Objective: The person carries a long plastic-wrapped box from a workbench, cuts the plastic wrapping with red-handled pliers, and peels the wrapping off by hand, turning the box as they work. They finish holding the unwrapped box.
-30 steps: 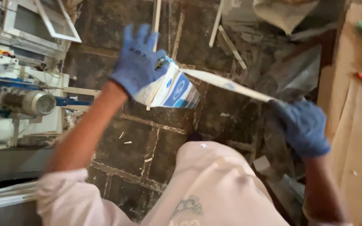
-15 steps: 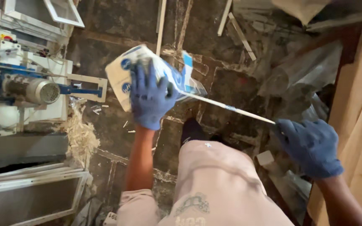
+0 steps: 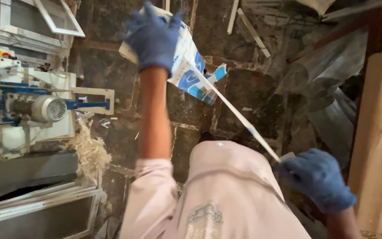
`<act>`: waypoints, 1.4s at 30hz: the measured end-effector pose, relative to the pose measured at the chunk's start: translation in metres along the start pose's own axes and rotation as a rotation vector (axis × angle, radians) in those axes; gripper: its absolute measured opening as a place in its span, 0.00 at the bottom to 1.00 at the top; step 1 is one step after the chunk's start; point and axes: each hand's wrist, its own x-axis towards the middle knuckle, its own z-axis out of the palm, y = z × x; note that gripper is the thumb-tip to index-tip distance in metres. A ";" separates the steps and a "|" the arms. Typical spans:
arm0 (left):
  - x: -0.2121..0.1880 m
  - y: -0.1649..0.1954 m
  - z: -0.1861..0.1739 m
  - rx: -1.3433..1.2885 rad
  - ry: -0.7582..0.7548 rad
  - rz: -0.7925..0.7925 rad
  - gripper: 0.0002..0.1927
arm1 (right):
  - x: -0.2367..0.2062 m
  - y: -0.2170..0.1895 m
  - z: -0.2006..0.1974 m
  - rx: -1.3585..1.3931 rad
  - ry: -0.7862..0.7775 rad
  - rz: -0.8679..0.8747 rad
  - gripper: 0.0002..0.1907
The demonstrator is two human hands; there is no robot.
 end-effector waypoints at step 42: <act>0.077 -0.106 0.046 -0.439 0.102 0.508 0.18 | -0.065 0.124 0.098 0.048 0.138 0.725 0.19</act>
